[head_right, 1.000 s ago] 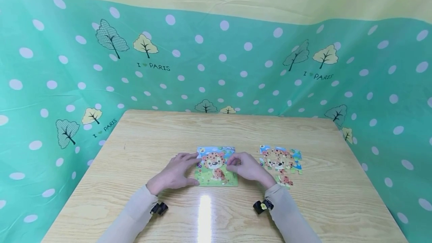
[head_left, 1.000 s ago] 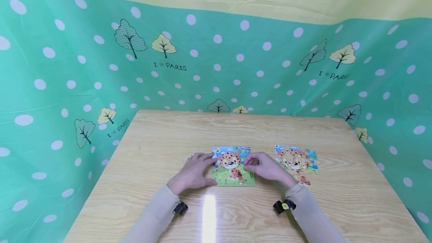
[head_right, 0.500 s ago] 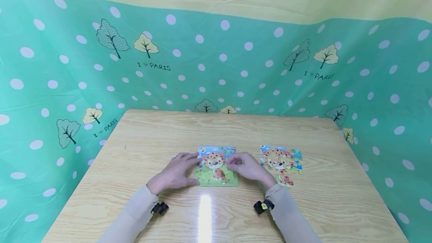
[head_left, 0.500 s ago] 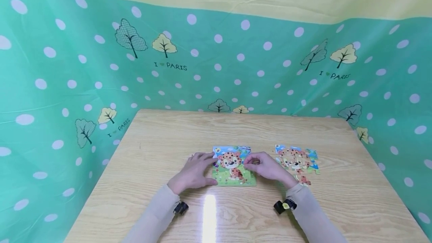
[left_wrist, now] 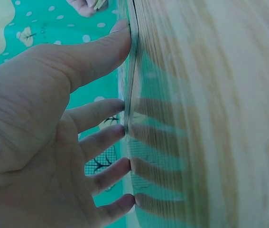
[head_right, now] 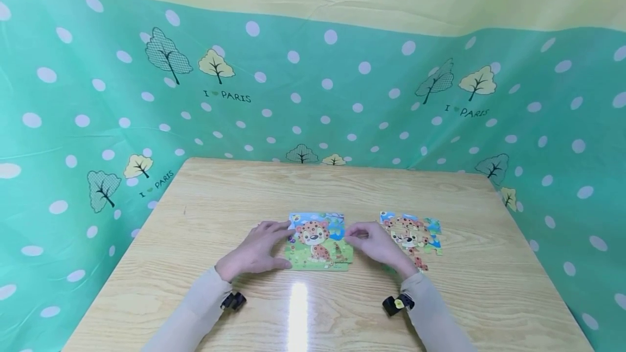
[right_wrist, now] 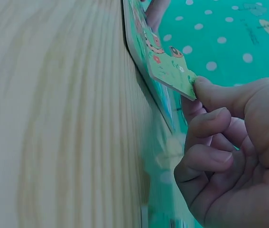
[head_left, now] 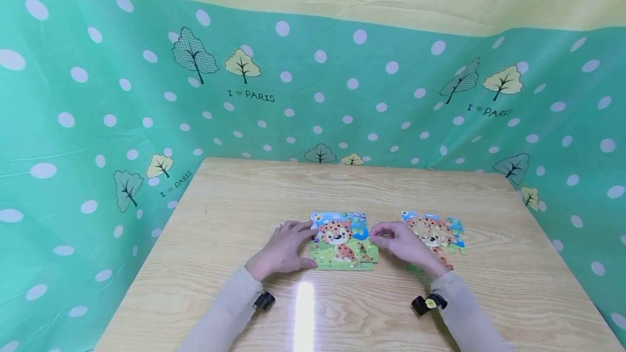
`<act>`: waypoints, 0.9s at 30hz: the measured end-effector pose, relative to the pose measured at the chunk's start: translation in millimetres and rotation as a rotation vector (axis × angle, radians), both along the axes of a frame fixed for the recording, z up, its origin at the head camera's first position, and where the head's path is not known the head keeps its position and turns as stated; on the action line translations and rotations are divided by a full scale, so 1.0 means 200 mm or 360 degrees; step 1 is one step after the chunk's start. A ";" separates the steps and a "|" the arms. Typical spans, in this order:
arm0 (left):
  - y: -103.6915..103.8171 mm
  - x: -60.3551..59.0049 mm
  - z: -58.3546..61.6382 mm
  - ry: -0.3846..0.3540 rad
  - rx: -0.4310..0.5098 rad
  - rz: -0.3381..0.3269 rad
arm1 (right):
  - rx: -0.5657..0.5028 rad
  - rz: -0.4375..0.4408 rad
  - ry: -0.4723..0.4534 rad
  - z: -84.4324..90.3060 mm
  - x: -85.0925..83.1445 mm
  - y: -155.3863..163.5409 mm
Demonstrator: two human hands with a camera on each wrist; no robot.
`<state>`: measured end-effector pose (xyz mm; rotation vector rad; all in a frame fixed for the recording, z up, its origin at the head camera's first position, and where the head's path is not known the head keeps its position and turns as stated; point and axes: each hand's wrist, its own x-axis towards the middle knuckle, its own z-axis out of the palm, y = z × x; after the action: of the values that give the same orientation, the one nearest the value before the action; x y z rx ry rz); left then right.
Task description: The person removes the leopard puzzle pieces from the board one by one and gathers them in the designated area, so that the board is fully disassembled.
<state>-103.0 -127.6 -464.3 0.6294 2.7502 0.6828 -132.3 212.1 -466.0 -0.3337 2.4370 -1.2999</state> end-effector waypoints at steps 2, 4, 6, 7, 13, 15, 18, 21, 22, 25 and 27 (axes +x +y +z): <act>0.00 0.00 0.00 0.0001 -0.0003 -0.0002 | -0.0001 -0.0019 -0.0014 0.01 0.01 0.04; 0.01 0.00 0.00 0.0000 -0.0002 -0.0004 | 0.0008 -0.0017 -0.0002 0.01 0.01 0.09; 0.01 0.00 0.00 -0.0002 -0.0007 -0.0006 | 0.0007 -0.0014 0.0010 0.03 0.02 0.14; 0.01 -0.01 0.00 -0.0005 -0.0009 -0.0005 | 0.0010 -0.0014 0.0021 0.03 0.02 0.16; 0.00 0.00 0.00 -0.0017 -0.0007 0.0021 | 0.0044 -0.0057 0.0041 0.05 0.03 0.30; -0.01 0.01 -0.01 -0.0006 -0.0010 0.0031 | 0.0072 -0.0060 0.0060 0.05 0.03 0.35; -0.02 0.01 -0.02 0.0004 -0.0008 0.0034 | 0.0112 -0.0093 0.0076 0.06 0.05 0.42; -0.02 0.01 -0.02 0.0005 0.0015 0.0021 | 0.0162 -0.0142 0.0072 0.07 0.08 0.50; -0.02 0.00 -0.02 0.0003 0.0021 0.0019 | 0.0174 -0.0169 0.0053 0.07 0.09 0.52; -0.01 0.00 -0.01 -0.0004 0.0025 0.0015 | 0.0230 -0.0222 0.0024 0.07 0.12 0.61; 0.00 -0.01 -0.01 -0.0001 0.0024 0.0006 | 0.0264 -0.0265 0.0003 0.08 0.14 0.67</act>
<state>-104.0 -127.7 -466.2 0.6277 2.7489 0.7047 -104.1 345.9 -450.8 -0.0898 2.5991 -1.1502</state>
